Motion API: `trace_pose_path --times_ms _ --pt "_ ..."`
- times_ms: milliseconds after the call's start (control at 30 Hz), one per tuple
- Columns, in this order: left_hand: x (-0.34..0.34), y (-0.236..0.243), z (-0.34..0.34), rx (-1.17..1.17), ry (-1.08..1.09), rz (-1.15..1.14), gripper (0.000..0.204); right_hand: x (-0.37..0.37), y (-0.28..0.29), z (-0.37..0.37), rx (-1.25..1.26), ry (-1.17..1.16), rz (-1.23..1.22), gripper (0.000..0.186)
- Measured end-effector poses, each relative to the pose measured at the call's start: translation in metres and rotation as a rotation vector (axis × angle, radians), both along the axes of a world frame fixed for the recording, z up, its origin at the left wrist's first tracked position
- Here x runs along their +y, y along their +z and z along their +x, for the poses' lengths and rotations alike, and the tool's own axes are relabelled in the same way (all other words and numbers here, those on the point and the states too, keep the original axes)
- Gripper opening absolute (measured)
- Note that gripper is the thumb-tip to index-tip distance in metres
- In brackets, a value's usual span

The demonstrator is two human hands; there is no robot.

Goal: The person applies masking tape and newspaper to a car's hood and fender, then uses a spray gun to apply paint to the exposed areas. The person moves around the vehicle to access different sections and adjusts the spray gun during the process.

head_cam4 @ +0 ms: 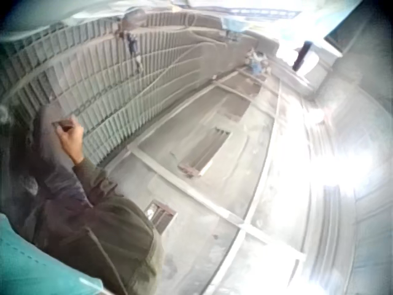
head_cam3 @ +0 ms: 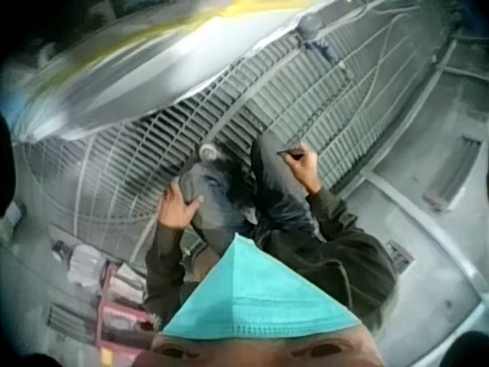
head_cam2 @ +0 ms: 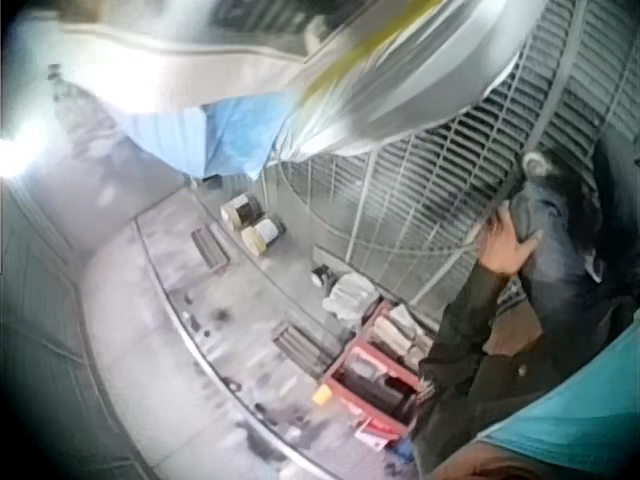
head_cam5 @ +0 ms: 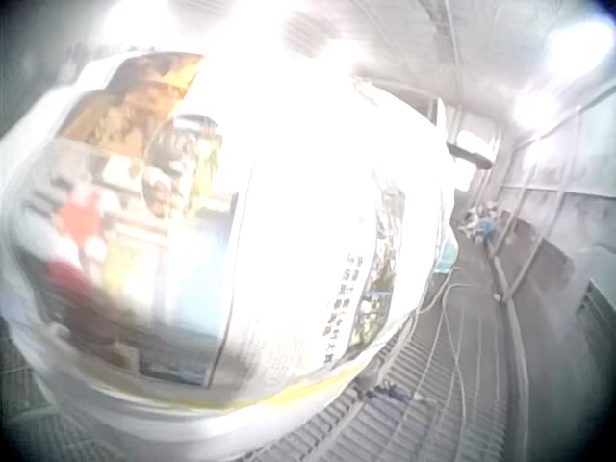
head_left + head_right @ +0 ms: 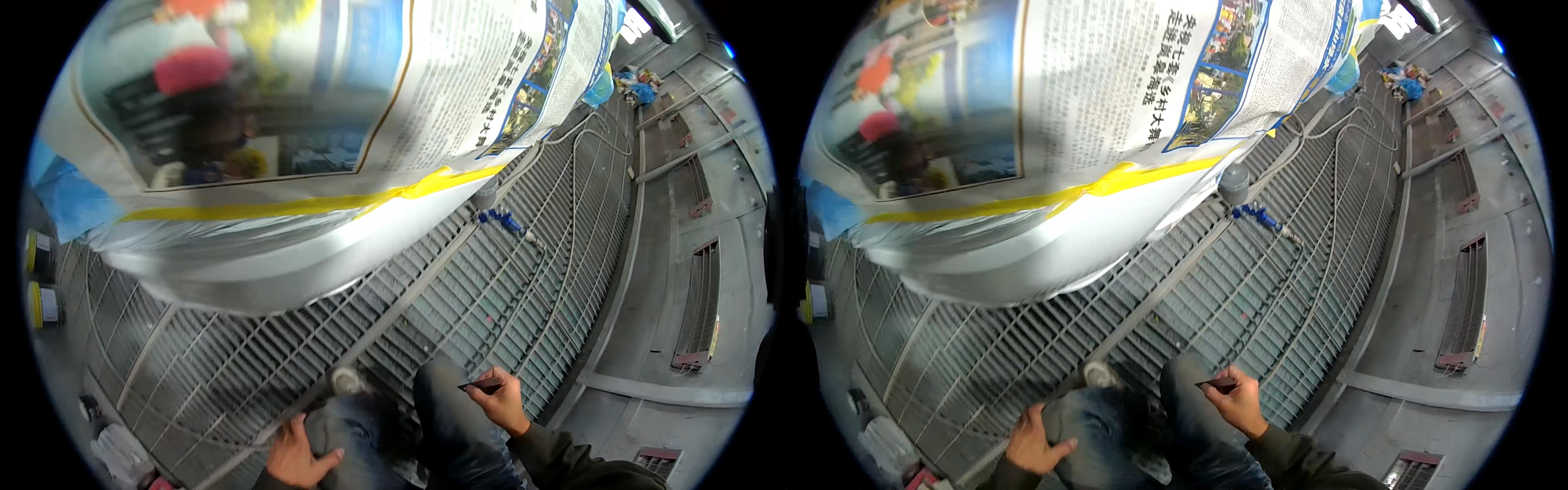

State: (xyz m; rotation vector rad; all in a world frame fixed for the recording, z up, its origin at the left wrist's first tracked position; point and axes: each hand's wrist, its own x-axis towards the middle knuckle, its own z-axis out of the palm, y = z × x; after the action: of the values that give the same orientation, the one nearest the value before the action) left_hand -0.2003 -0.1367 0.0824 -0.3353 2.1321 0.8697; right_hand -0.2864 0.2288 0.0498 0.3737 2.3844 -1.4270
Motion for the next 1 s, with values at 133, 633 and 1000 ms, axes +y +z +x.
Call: trace_pose_path --times_ms 133,633,1000 --pt "0.018 0.005 0.029 0.155 0.104 0.089 0.085 0.009 0.086 0.019 -0.065 0.005 -0.029 0.018" --pt "0.181 0.3 0.225 0.307 0.673 0.538 0.049 0.003 0.364 0.086 -0.349 0.848 0.012 0.08" --pt "0.064 0.448 0.314 0.751 0.926 0.498 0.026 -0.201 0.518 0.224 -0.267 1.088 -0.412 0.011"
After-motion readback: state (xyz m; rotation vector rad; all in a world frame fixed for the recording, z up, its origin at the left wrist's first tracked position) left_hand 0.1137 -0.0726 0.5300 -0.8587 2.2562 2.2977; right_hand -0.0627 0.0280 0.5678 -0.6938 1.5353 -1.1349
